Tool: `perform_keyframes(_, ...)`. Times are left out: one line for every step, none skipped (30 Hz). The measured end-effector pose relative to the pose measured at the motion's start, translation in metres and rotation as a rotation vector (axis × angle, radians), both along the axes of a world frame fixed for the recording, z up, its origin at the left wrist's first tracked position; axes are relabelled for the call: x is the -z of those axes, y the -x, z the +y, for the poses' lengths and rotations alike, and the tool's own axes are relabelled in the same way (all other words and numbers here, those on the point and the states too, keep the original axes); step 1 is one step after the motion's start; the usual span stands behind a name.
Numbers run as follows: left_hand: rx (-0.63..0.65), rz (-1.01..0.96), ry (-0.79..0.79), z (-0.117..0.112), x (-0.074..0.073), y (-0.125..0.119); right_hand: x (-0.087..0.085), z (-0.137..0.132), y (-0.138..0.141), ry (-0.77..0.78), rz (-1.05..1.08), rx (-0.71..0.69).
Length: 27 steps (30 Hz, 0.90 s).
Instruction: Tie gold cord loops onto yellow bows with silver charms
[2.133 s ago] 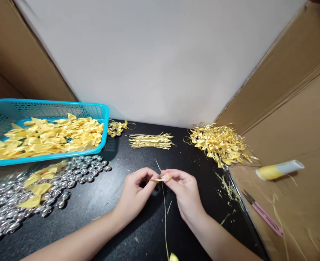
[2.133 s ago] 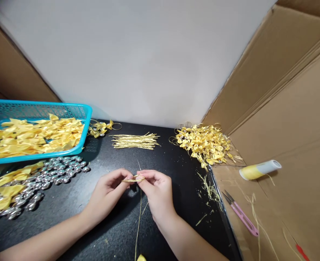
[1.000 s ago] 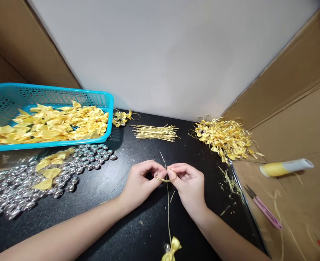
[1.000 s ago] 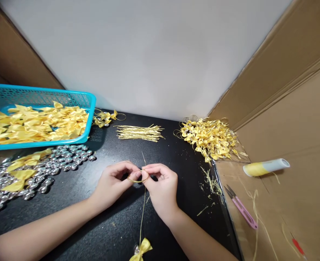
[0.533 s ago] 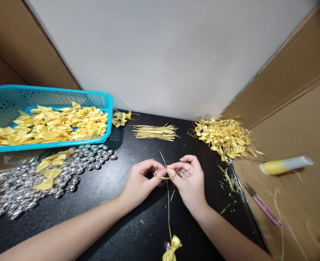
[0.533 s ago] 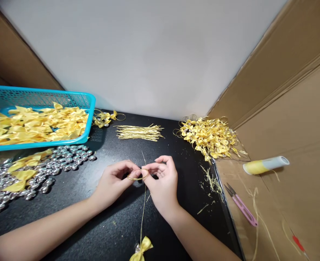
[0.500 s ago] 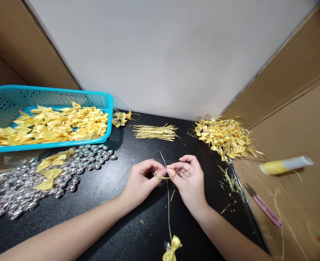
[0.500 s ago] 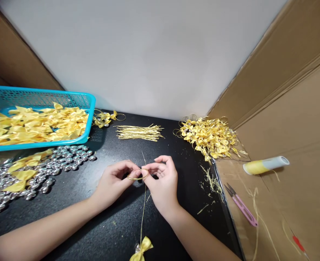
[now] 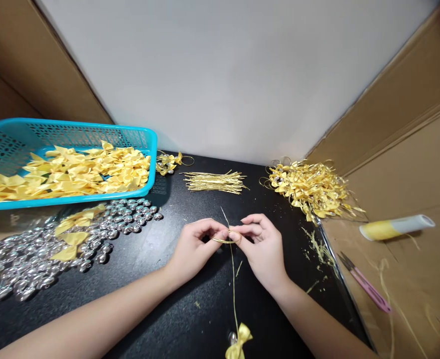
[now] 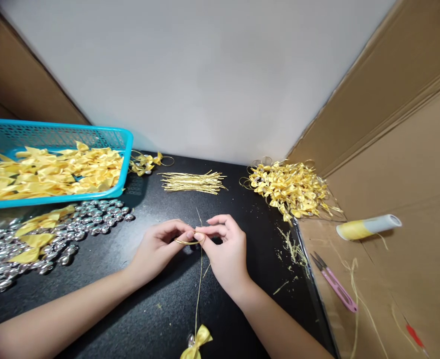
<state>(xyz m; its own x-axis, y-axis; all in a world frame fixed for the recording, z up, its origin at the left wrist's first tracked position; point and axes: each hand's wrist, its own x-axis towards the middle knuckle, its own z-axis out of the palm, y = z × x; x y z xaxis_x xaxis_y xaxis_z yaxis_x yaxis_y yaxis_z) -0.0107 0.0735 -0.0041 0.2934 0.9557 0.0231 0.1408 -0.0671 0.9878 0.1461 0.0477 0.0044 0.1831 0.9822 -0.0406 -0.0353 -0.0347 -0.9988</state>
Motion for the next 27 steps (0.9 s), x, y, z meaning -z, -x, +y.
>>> perform_keyframes(0.006,0.000,0.011,0.001,0.000,0.000,0.000,0.001,0.000,0.002,-0.008,-0.011)
perform_keyframes(0.010,0.004,0.018,0.001,0.000,0.000,0.000,0.001,-0.001,0.004,-0.015,-0.022)
perform_keyframes(0.012,0.014,0.019,0.001,0.001,0.001,0.000,0.002,-0.001,0.007,-0.018,-0.031)
perform_keyframes(0.011,0.030,0.012,0.001,0.001,0.000,0.000,0.002,0.000,0.008,-0.018,-0.040)
perform_keyframes(0.009,0.048,-0.002,0.001,0.001,0.000,0.000,0.002,0.000,0.004,-0.019,-0.049)
perform_keyframes(0.004,0.067,-0.022,0.001,0.000,0.000,0.000,0.003,0.000,-0.007,-0.025,-0.057)
perform_keyframes(-0.002,0.083,-0.044,0.000,0.000,0.000,-0.001,0.003,0.000,-0.027,-0.043,-0.064)
perform_keyframes(-0.010,0.094,-0.065,0.000,0.000,0.000,-0.001,0.003,0.000,-0.056,-0.078,-0.069)
perform_keyframes(-0.017,0.103,-0.081,0.000,-0.001,-0.001,-0.002,0.003,0.000,-0.091,-0.131,-0.074)
perform_keyframes(-0.023,0.109,-0.093,0.000,-0.002,-0.001,-0.003,0.002,-0.001,-0.133,-0.199,-0.076)
perform_keyframes(-0.030,0.114,-0.100,0.000,-0.002,-0.001,-0.003,0.002,-0.002,-0.177,-0.279,-0.078)
perform_keyframes(-0.033,0.121,-0.104,0.000,-0.003,-0.001,-0.004,0.001,-0.003,-0.226,-0.364,-0.083)
perform_keyframes(-0.035,0.127,-0.110,0.000,-0.003,-0.001,-0.005,0.001,-0.005,-0.279,-0.447,-0.097)
perform_keyframes(-0.036,0.133,-0.118,0.000,-0.003,-0.001,-0.005,0.001,-0.006,-0.329,-0.525,-0.115)
perform_keyframes(-0.034,0.139,-0.128,0.000,-0.003,-0.001,-0.006,0.001,-0.007,-0.373,-0.593,-0.136)
perform_keyframes(-0.028,0.145,-0.141,0.000,-0.003,-0.001,-0.007,0.001,-0.008,-0.405,-0.650,-0.158)
perform_keyframes(-0.020,0.153,-0.154,-0.001,-0.003,-0.001,-0.007,0.001,-0.009,-0.424,-0.694,-0.181)
perform_keyframes(-0.013,0.162,-0.167,-0.001,-0.003,-0.001,-0.007,0.001,-0.010,-0.432,-0.727,-0.199)
perform_keyframes(-0.011,0.171,-0.177,-0.002,-0.003,-0.001,-0.008,0.002,-0.010,-0.433,-0.750,-0.210)
perform_keyframes(-0.009,0.179,-0.184,-0.002,-0.003,-0.001,-0.008,0.002,-0.010,-0.431,-0.762,-0.216)
perform_keyframes(-0.012,0.183,-0.189,-0.002,-0.003,-0.001,-0.008,0.003,-0.010,-0.430,-0.766,-0.221)
perform_keyframes(-0.017,0.185,-0.190,-0.002,-0.003,-0.001,-0.009,0.003,-0.010,-0.429,-0.766,-0.220)
perform_keyframes(-0.020,0.183,-0.188,-0.003,-0.003,-0.001,-0.009,0.004,-0.010,-0.429,-0.763,-0.218)
perform_keyframes(-0.019,0.178,-0.183,-0.003,-0.003,-0.001,-0.009,0.004,-0.010,-0.429,-0.760,-0.216)
perform_keyframes(-0.016,0.173,-0.176,-0.003,-0.003,-0.001,-0.009,0.004,-0.010,-0.429,-0.758,-0.216)
perform_keyframes(-0.013,0.169,-0.168,-0.002,-0.003,-0.001,-0.009,0.005,-0.010,-0.429,-0.758,-0.217)
perform_keyframes(-0.011,0.164,-0.159,-0.002,-0.002,-0.001,-0.009,0.005,-0.010,-0.428,-0.758,-0.217)
